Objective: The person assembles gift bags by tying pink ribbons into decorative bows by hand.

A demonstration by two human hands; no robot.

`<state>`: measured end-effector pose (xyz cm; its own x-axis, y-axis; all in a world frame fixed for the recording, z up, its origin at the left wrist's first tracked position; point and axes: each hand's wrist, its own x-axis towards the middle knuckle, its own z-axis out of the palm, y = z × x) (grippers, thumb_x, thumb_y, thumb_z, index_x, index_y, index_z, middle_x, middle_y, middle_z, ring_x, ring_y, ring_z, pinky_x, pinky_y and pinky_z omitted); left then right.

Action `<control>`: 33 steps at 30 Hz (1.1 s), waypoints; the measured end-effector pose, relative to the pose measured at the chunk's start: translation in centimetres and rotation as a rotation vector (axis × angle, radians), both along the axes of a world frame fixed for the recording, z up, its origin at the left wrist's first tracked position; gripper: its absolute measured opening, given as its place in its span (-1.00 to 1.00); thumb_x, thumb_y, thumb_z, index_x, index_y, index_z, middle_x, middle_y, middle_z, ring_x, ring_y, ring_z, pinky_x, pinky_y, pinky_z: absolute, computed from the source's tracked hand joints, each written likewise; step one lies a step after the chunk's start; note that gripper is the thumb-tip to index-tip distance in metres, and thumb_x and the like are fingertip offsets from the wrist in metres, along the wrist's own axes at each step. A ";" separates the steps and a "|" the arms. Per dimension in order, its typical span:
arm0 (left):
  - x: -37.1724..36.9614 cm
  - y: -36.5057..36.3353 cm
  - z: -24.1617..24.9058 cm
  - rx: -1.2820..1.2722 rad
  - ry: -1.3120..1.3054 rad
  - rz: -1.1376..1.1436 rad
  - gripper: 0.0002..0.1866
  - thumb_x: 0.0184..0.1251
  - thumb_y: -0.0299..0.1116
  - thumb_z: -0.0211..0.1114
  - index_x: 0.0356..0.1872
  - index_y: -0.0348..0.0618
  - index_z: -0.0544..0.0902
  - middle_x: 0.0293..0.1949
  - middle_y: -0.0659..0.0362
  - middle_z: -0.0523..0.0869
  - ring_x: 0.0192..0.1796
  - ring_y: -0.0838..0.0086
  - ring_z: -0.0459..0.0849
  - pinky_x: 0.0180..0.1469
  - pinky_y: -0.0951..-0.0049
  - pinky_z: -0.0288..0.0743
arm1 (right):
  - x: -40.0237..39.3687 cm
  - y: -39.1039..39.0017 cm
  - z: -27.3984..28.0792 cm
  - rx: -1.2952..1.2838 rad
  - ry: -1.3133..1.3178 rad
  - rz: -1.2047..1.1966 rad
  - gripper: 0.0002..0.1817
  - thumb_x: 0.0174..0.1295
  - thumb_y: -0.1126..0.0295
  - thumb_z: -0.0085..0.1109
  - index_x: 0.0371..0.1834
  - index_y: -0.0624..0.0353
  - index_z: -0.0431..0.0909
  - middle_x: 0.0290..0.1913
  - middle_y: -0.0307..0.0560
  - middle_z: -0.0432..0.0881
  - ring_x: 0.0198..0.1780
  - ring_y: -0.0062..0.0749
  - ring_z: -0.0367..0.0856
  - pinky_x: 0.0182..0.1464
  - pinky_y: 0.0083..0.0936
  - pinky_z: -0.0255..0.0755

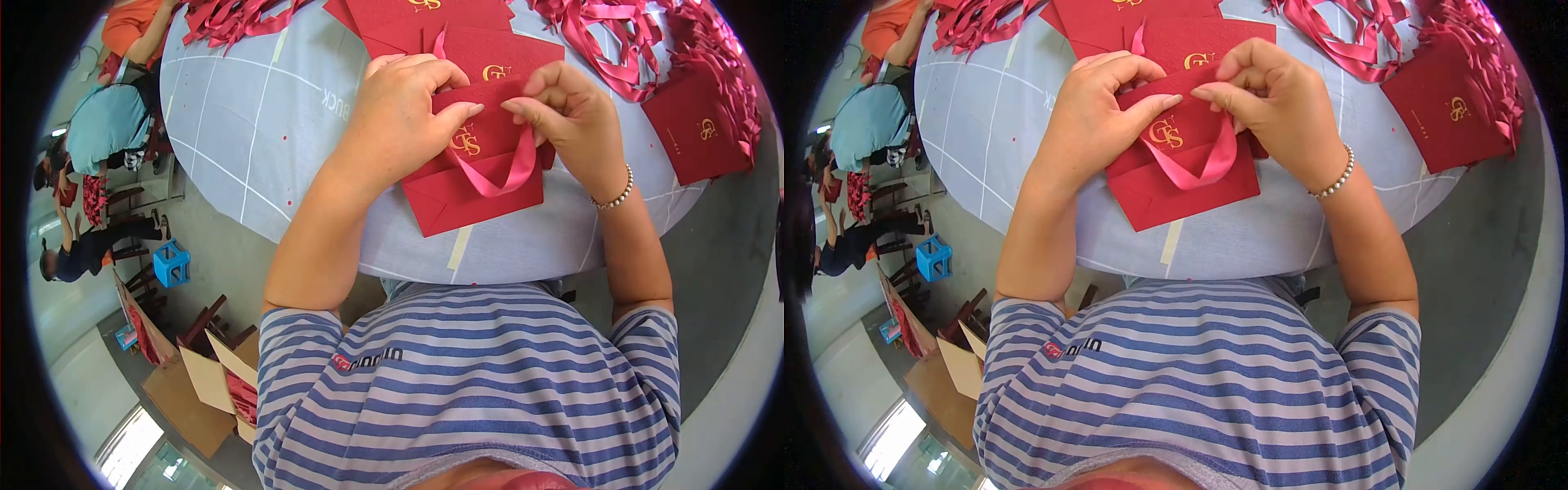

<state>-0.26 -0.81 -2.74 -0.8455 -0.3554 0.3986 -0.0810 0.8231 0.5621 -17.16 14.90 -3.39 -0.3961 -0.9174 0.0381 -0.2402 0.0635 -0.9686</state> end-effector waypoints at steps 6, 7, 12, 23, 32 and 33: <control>0.0 0.2 0.3 0.056 -0.028 0.021 -0.73 0.09 -0.34 0.56 -0.28 -0.29 0.71 -0.37 0.08 0.74 -0.28 0.24 0.66 -0.12 0.32 0.49 | 1.7 -0.1 0.9 -0.081 0.283 -0.036 -0.82 0.28 0.49 0.41 -0.14 0.28 0.62 -0.40 -0.12 0.75 -0.44 -0.56 0.68 -0.37 -0.61 0.51; 0.1 0.3 0.3 0.056 -0.028 0.021 -0.73 0.09 -0.34 0.56 -0.28 -0.29 0.71 -0.37 0.08 0.74 -0.28 0.24 0.66 -0.12 0.32 0.49 | 2.0 -0.1 1.2 -0.079 0.288 -0.086 -0.84 0.28 0.50 0.40 -0.14 0.29 0.65 -0.37 -0.07 0.77 -0.41 -0.49 0.71 -0.35 -0.57 0.53; 0.2 0.2 0.4 0.059 -0.034 0.025 -0.74 0.09 -0.35 0.56 -0.31 -0.30 0.70 -0.42 0.09 0.72 -0.32 0.26 0.63 -0.12 0.31 0.48 | 1.1 -0.1 0.3 -0.168 0.461 0.002 -0.84 0.27 0.49 0.38 -0.11 0.26 0.72 -0.29 0.01 0.78 -0.33 -0.28 0.76 -0.29 -0.48 0.59; 0.4 0.3 0.5 0.010 -0.037 0.019 -0.77 0.13 -0.34 0.52 -0.36 -0.30 0.71 -0.41 0.05 0.73 -0.29 0.14 0.68 -0.06 0.25 0.49 | 2.0 -0.1 0.7 -0.171 0.695 -0.034 -0.91 0.18 0.48 0.41 -0.29 0.26 0.73 -0.34 -0.01 0.74 -0.33 -0.15 0.73 -0.27 -0.36 0.61; 0.3 0.8 0.6 -0.058 0.008 -0.003 -0.81 0.14 -0.38 0.51 -0.37 -0.28 0.69 -0.40 0.07 0.72 -0.29 0.15 0.66 0.00 0.23 0.47 | 2.8 -0.2 1.0 -0.198 0.776 -0.079 -0.95 0.14 0.50 0.38 -0.36 0.22 0.71 -0.40 -0.02 0.71 -0.36 -0.11 0.71 -0.31 -0.32 0.60; 0.3 0.9 0.6 -0.071 0.027 -0.009 -0.82 0.14 -0.39 0.50 -0.38 -0.27 0.68 -0.40 0.08 0.72 -0.29 0.16 0.66 0.01 0.22 0.47 | 2.9 -0.2 1.2 -0.161 0.773 -0.091 -0.95 0.13 0.49 0.37 -0.37 0.22 0.70 -0.41 -0.03 0.71 -0.37 -0.11 0.71 -0.33 -0.32 0.59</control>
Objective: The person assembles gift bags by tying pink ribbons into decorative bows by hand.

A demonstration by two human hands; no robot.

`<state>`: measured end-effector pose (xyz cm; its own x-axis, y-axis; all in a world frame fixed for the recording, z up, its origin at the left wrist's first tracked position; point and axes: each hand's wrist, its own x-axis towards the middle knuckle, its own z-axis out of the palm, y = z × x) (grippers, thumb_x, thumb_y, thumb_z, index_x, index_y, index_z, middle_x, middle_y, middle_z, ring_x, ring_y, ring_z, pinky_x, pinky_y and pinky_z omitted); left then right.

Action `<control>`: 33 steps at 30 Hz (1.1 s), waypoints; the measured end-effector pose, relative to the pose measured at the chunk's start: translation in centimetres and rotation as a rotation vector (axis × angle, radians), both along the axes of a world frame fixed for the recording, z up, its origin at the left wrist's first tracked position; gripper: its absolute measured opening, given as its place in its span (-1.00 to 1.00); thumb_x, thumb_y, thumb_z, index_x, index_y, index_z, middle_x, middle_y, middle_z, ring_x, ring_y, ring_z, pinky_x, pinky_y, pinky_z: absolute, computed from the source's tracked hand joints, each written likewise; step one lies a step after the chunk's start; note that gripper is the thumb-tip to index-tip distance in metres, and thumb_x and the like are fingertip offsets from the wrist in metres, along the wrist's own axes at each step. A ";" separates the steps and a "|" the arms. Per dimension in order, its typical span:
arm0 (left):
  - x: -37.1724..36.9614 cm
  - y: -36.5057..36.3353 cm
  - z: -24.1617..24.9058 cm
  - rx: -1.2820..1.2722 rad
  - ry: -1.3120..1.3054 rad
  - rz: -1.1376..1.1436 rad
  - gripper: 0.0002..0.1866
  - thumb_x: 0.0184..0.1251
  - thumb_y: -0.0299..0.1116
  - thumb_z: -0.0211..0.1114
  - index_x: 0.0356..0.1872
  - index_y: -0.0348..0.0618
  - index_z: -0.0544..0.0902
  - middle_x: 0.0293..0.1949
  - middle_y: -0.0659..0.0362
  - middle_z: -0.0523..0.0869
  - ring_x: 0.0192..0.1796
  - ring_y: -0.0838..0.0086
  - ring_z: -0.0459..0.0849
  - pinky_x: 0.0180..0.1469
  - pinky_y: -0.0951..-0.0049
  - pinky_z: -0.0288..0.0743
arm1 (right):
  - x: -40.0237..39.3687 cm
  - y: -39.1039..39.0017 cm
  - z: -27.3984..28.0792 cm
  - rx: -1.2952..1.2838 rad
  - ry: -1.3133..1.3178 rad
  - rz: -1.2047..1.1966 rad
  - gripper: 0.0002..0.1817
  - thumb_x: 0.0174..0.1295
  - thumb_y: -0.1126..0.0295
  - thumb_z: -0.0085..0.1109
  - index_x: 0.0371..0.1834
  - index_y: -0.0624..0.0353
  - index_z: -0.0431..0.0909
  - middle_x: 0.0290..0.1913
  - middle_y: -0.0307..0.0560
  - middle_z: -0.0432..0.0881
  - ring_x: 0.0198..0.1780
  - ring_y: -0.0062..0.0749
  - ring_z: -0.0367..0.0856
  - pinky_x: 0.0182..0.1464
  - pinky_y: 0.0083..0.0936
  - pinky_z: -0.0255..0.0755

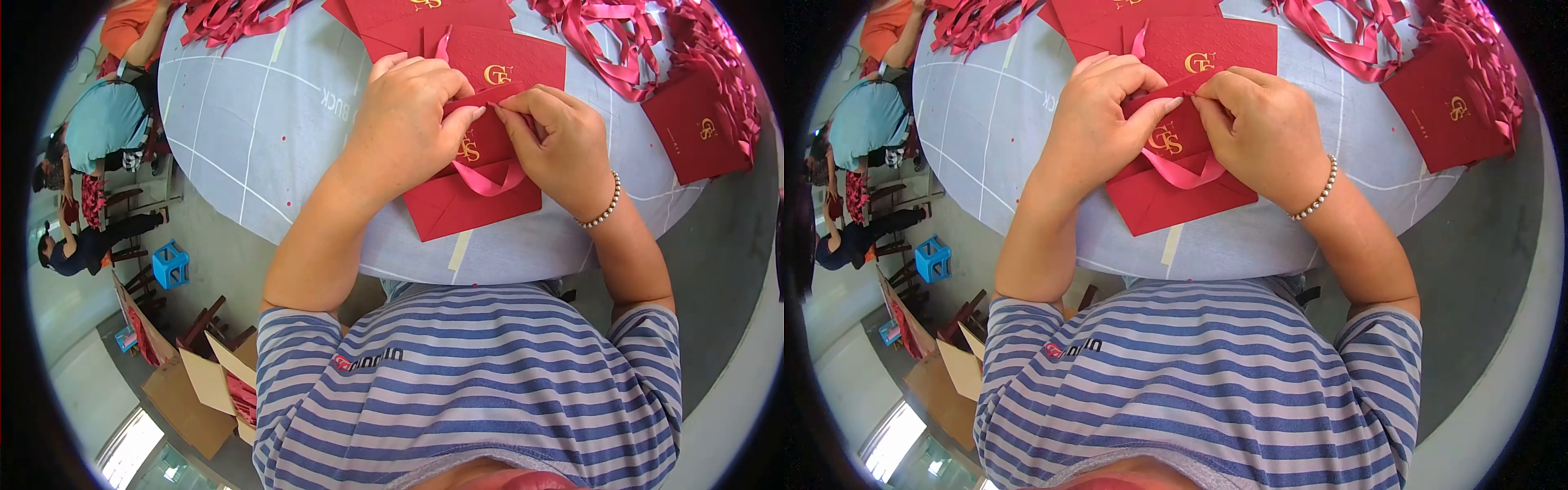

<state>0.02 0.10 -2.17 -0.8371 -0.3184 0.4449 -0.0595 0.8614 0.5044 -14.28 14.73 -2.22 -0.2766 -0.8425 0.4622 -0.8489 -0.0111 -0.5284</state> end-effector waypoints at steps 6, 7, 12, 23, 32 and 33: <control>-0.1 0.8 -0.1 -0.072 0.004 -0.011 -0.87 0.14 -0.44 0.48 -0.39 -0.22 0.67 -0.43 0.13 0.66 -0.28 0.19 0.65 0.25 0.08 0.41 | 0.5 -0.3 -0.5 0.009 0.067 -0.058 -0.91 0.14 0.46 0.32 -0.46 0.20 0.63 -0.45 -0.03 0.67 -0.42 -0.10 0.69 -0.40 -0.29 0.56; -0.2 0.7 -0.1 -0.074 0.006 -0.014 -0.87 0.14 -0.44 0.48 -0.39 -0.22 0.67 -0.43 0.13 0.66 -0.28 0.19 0.65 0.25 0.08 0.41 | 0.6 -0.3 -0.7 -0.009 0.110 -0.063 -0.90 0.14 0.45 0.31 -0.47 0.19 0.61 -0.46 -0.03 0.66 -0.43 -0.09 0.69 -0.40 -0.28 0.56; -0.1 0.7 0.1 -0.120 -0.066 -0.056 -0.91 0.11 -0.44 0.44 -0.41 -0.16 0.69 -0.39 0.15 0.68 -0.18 0.23 0.68 0.33 -0.09 0.31 | 0.7 -0.6 -0.9 -0.009 0.191 -0.023 -0.94 0.15 0.53 0.38 -0.35 0.21 0.68 -0.44 -0.04 0.67 -0.49 -0.17 0.65 -0.45 -0.38 0.50; 0.3 0.1 0.8 -0.054 -0.021 -0.026 -0.89 0.09 -0.44 0.46 -0.35 -0.15 0.71 -0.37 0.18 0.68 -0.18 0.22 0.68 0.36 -0.12 0.28 | -2.0 -0.6 0.7 -0.033 -0.008 0.128 -0.83 0.08 0.47 0.45 -0.27 0.22 0.70 -0.32 -0.07 0.67 -0.29 -0.14 0.68 -0.22 -0.32 0.59; 0.5 1.2 1.7 -0.177 0.092 -0.135 -0.81 0.02 -0.53 0.53 -0.33 -0.11 0.72 -0.37 0.27 0.66 -0.27 0.35 0.63 0.46 -0.10 0.21 | -3.5 -0.4 2.3 -0.079 0.088 0.243 -0.81 0.05 0.42 0.51 -0.35 0.21 0.68 -0.23 -0.08 0.59 -0.19 -0.18 0.56 -0.14 -0.37 0.50; 0.5 1.3 1.7 -0.200 0.077 -0.146 -0.81 0.01 -0.52 0.53 -0.33 -0.10 0.72 -0.37 0.28 0.66 -0.27 0.37 0.63 0.46 -0.11 0.21 | -3.9 -0.4 2.6 -0.011 -0.079 0.308 -0.82 0.09 0.41 0.51 -0.38 0.23 0.68 -0.26 -0.07 0.58 -0.24 -0.21 0.55 -0.20 -0.39 0.47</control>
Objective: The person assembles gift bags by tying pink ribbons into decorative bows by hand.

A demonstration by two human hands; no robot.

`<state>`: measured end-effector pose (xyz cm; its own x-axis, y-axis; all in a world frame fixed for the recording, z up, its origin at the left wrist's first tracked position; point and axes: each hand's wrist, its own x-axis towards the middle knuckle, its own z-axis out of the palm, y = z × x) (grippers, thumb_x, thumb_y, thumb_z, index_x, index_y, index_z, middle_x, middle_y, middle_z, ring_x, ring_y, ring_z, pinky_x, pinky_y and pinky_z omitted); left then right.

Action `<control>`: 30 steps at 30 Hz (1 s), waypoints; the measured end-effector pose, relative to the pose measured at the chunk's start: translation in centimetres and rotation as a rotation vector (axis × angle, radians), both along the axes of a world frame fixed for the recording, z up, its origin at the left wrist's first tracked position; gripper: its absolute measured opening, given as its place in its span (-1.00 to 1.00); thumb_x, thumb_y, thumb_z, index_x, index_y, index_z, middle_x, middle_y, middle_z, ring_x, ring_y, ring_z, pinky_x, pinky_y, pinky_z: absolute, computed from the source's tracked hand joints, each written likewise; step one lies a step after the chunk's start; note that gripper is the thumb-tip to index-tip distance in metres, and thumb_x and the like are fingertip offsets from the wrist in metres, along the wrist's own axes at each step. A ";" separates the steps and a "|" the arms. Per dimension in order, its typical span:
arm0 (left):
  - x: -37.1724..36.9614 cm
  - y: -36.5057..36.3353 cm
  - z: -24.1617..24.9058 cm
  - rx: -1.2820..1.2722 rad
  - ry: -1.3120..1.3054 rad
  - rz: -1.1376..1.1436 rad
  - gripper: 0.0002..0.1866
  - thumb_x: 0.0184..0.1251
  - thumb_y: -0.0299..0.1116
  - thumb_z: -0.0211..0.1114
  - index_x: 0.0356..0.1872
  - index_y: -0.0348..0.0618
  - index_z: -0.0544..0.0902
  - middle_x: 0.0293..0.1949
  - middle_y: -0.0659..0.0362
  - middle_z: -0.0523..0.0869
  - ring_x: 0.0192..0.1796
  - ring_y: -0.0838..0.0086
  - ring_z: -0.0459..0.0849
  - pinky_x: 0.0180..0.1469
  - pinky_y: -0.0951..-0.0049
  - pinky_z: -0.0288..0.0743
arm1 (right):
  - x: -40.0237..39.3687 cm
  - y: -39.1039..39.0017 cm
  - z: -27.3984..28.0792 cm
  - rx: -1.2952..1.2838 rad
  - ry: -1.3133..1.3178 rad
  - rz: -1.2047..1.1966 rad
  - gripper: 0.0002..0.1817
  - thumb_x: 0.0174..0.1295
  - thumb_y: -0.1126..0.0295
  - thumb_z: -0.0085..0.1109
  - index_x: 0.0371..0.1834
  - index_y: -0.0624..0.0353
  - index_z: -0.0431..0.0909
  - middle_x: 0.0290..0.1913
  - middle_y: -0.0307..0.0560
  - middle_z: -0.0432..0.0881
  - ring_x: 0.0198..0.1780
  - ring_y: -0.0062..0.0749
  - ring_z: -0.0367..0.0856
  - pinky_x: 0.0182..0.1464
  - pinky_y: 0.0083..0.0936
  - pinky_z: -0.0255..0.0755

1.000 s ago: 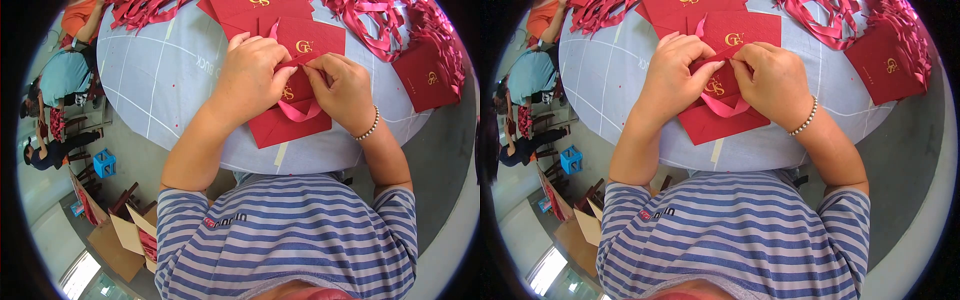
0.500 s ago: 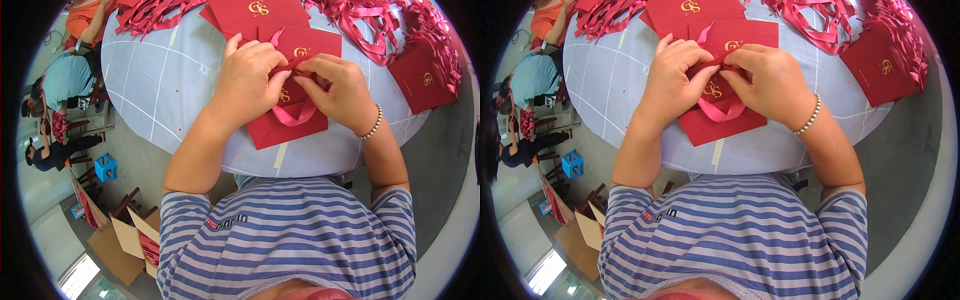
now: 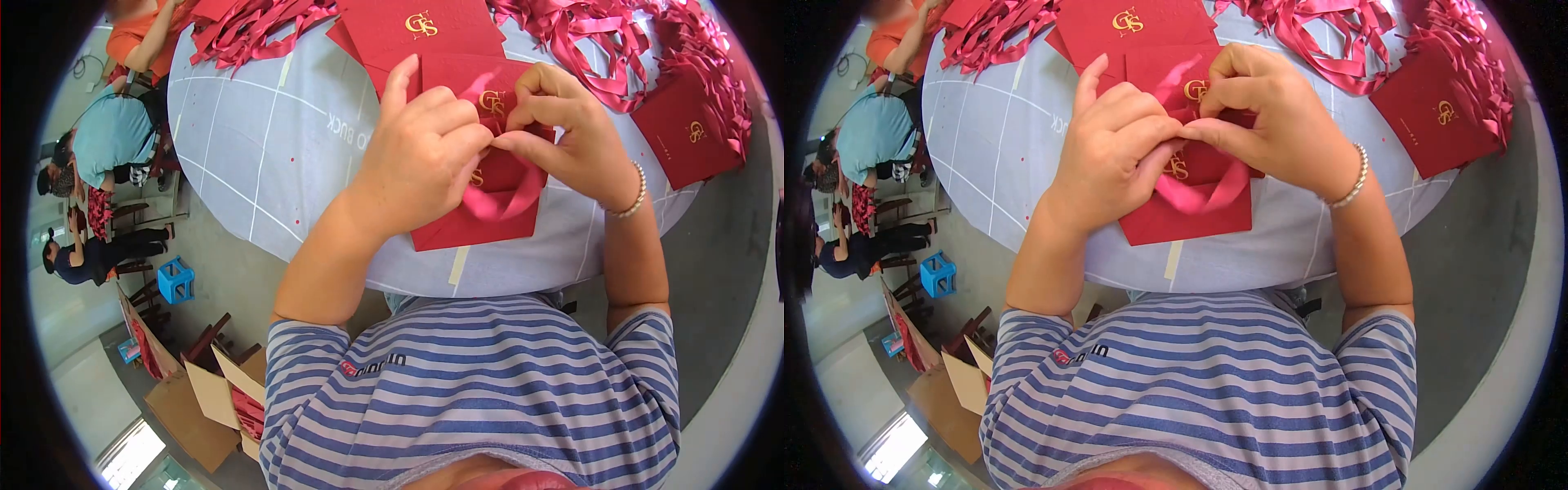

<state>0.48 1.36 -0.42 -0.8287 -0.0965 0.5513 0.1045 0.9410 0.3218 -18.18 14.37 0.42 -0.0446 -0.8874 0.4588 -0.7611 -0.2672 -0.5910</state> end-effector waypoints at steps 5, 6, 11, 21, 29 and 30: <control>-0.3 0.0 -0.6 -0.058 0.043 -0.018 -0.92 0.04 -0.48 0.38 -0.43 -0.09 0.66 -0.41 0.27 0.54 -0.22 0.33 0.58 0.42 -0.25 0.25 | -1.1 -0.5 0.3 0.301 -0.167 -0.008 -0.78 0.24 0.38 0.43 -0.38 0.35 0.70 -0.50 0.00 0.55 -0.43 -0.33 0.49 -0.33 -0.40 0.41; -0.3 0.0 -0.6 -0.076 0.030 -0.028 -0.92 0.02 -0.49 0.37 -0.43 -0.09 0.66 -0.42 0.27 0.54 -0.22 0.33 0.59 0.42 -0.25 0.26 | -0.8 -0.7 0.9 0.362 -0.163 0.015 -0.77 0.26 0.40 0.39 -0.41 0.39 0.67 -0.54 0.04 0.56 -0.45 -0.34 0.50 -0.33 -0.40 0.42; -0.2 0.3 -0.4 -0.082 -0.007 -0.027 -0.82 0.01 -0.51 0.53 -0.35 -0.12 0.72 -0.36 0.28 0.65 -0.26 0.37 0.63 0.43 -0.14 0.27 | -0.9 -2.2 0.7 0.569 -0.331 0.044 -0.83 0.28 0.44 0.31 -0.34 0.37 0.68 -0.48 -0.05 0.64 -0.41 -0.47 0.55 -0.31 -0.46 0.45; -0.2 0.0 -0.3 0.017 0.010 -0.049 -0.88 0.04 -0.46 0.46 -0.38 -0.13 0.69 -0.37 0.22 0.62 -0.22 0.29 0.62 0.39 -0.23 0.30 | -2.1 -2.2 -1.2 0.433 -0.484 -0.167 -0.78 0.56 0.31 0.09 -0.20 0.25 0.56 -0.44 -0.33 0.56 -0.46 -0.76 0.41 -0.40 -0.69 0.32; -0.2 0.6 0.4 0.072 -0.001 -0.099 -0.85 0.07 -0.50 0.52 -0.34 -0.13 0.72 -0.39 0.24 0.67 -0.27 0.33 0.65 0.45 -0.11 0.25 | -1.4 -2.2 -1.2 0.466 -0.555 -0.051 -0.80 0.58 0.34 0.05 -0.16 0.25 0.46 -0.45 -0.27 0.55 -0.51 -0.68 0.41 -0.43 -0.61 0.37; -0.1 0.6 0.4 0.079 -0.016 -0.083 -0.88 0.11 -0.51 0.49 -0.33 -0.15 0.73 -0.38 0.22 0.69 -0.26 0.32 0.67 0.45 -0.11 0.24 | -1.4 -2.2 -1.5 0.470 -0.559 -0.055 -0.80 0.58 0.34 0.05 -0.16 0.25 0.46 -0.45 -0.27 0.55 -0.51 -0.68 0.41 -0.43 -0.61 0.37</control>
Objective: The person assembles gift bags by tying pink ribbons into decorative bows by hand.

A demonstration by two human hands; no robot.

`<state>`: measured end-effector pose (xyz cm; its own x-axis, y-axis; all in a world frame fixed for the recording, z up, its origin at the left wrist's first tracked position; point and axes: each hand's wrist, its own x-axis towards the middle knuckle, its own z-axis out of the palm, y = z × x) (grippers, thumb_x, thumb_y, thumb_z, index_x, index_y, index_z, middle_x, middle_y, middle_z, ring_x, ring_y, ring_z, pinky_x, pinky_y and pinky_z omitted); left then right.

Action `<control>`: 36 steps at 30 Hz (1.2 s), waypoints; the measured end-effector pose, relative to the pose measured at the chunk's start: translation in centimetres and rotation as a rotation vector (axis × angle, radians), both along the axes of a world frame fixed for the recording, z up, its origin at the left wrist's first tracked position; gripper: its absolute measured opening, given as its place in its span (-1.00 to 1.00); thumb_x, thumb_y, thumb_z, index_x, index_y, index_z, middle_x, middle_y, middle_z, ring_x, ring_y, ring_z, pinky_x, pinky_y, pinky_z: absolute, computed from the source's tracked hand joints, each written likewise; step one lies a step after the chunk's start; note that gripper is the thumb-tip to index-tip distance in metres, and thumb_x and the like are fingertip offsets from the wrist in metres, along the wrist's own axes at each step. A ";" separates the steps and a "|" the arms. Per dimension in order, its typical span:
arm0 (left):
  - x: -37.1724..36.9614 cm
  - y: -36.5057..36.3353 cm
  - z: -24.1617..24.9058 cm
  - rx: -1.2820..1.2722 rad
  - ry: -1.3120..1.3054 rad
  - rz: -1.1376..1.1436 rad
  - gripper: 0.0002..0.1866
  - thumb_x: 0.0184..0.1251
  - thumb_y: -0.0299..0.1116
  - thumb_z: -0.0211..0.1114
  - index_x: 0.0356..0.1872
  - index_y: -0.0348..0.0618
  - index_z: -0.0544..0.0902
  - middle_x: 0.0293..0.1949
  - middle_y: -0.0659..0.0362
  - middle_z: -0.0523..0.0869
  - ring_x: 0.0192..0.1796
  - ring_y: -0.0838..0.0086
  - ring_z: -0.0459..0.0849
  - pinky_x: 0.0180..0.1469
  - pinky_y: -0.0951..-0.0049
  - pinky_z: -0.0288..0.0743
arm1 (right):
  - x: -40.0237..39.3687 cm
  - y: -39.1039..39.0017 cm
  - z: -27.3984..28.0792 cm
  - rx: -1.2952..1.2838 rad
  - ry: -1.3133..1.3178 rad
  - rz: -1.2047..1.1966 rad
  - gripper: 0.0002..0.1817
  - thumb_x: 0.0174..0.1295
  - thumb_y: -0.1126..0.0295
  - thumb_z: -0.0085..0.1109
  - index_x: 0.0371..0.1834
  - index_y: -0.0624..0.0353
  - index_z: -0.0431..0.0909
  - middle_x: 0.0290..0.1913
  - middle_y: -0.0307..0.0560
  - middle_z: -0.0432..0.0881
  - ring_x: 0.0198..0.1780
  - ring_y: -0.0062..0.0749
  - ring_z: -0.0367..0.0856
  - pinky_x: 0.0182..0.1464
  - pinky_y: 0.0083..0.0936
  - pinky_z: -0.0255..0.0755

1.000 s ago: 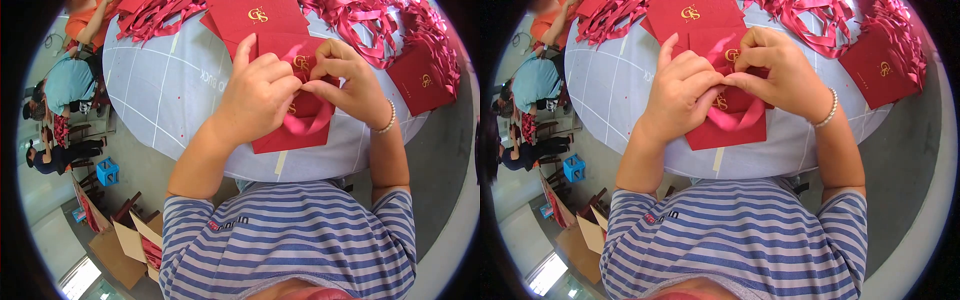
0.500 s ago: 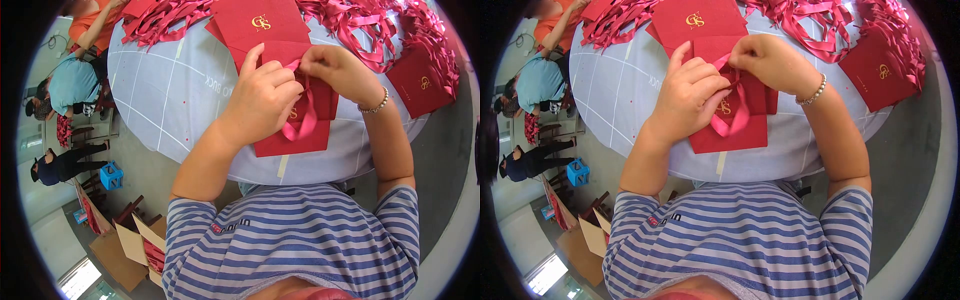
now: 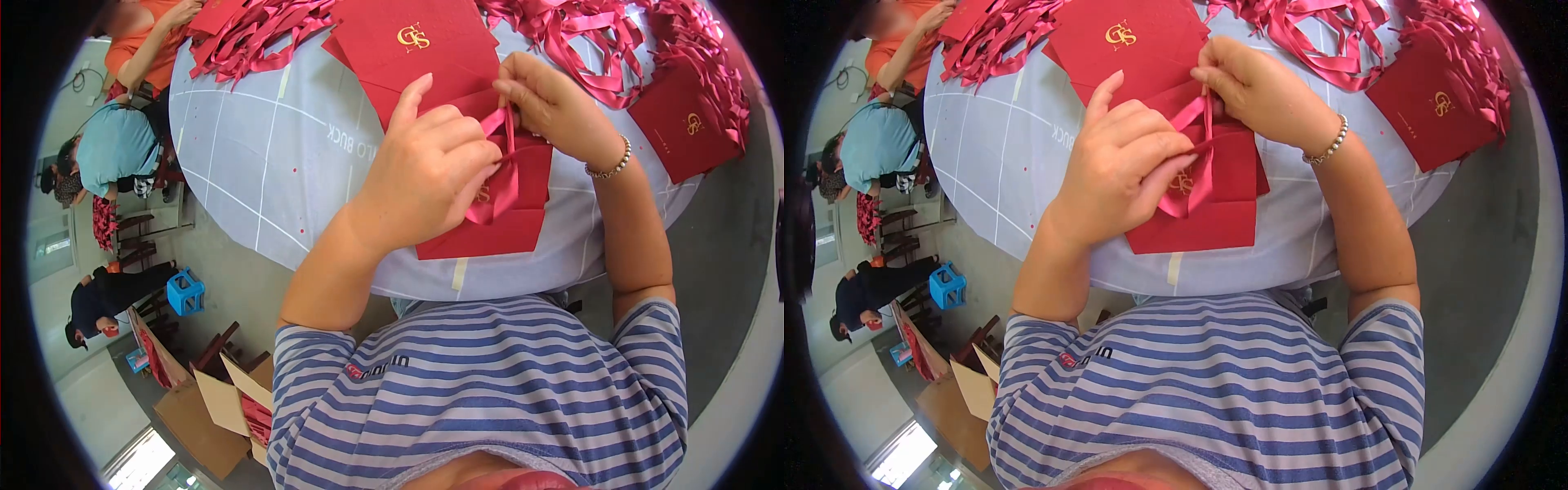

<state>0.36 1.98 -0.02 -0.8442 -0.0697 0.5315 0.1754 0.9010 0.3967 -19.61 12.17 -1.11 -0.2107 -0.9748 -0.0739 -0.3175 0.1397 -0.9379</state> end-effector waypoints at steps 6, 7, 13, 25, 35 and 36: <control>0.3 -0.4 -0.1 0.252 -0.160 -0.031 -0.90 0.38 -0.52 0.28 -0.18 -0.23 0.72 -0.31 0.12 0.75 -0.19 0.23 0.73 0.44 -0.10 0.27 | -1.3 -1.0 -2.7 -0.297 0.042 -0.195 -0.88 0.63 0.38 -0.05 -0.10 0.17 0.41 -0.33 -0.34 0.56 -0.49 -0.79 0.27 -0.45 -0.74 0.22; 0.4 -0.2 -0.1 0.327 -0.185 -0.037 -0.89 0.41 -0.51 0.26 -0.16 -0.23 0.72 -0.32 0.10 0.75 -0.19 0.22 0.73 0.44 -0.08 0.28 | -1.3 -0.9 -2.8 -0.294 0.040 -0.197 -0.88 0.63 0.38 -0.05 -0.10 0.17 0.41 -0.33 -0.34 0.56 -0.49 -0.79 0.27 -0.45 -0.74 0.22; 0.5 -0.9 -0.3 0.451 -0.269 -0.072 -0.84 0.50 -0.46 0.19 -0.11 -0.28 0.71 -0.35 0.10 0.74 -0.20 0.26 0.74 0.45 0.02 0.30 | -1.5 -1.1 -3.7 -0.281 0.057 -0.217 -0.86 0.63 0.36 -0.04 -0.13 0.16 0.41 -0.35 -0.35 0.57 -0.49 -0.77 0.29 -0.45 -0.73 0.24; 0.8 -0.8 0.9 0.760 -0.242 -0.045 -0.90 0.31 -0.58 0.39 -0.19 -0.31 0.72 -0.31 0.23 0.74 -0.14 0.47 0.72 0.26 0.31 0.47 | -1.4 -1.0 -1.0 -0.358 -0.346 -0.402 -0.77 0.64 0.31 -0.06 -0.15 0.18 0.52 -0.42 -0.29 0.55 -0.48 -0.67 0.48 -0.39 -0.69 0.40; 0.0 -1.4 0.2 1.416 0.151 -0.197 -0.83 0.24 -0.78 0.16 -0.30 -0.31 0.65 -0.02 0.02 0.77 0.04 0.36 0.69 0.20 0.43 0.48 | -11.7 2.0 -5.3 -0.375 0.081 -0.473 -0.83 0.43 0.39 0.29 -0.06 0.27 0.70 -0.26 -0.35 0.68 -0.36 -0.79 0.46 -0.33 -0.76 0.35; -0.2 -2.6 -1.1 1.302 0.156 0.014 -0.84 0.30 -0.77 0.16 -0.32 -0.33 0.65 0.03 -0.01 0.76 0.03 0.40 0.69 0.19 0.46 0.50 | -10.9 2.0 -4.7 -0.304 0.322 -0.512 -0.80 0.39 0.36 0.35 -0.09 0.28 0.70 -0.29 -0.34 0.69 -0.34 -0.79 0.50 -0.31 -0.75 0.38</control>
<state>0.15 -0.58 -1.15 -0.7752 -0.6112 0.1597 0.2921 -0.1227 0.9485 -30.55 14.14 -5.86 -0.6168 -0.7136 0.3321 -0.5520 0.0914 -0.8288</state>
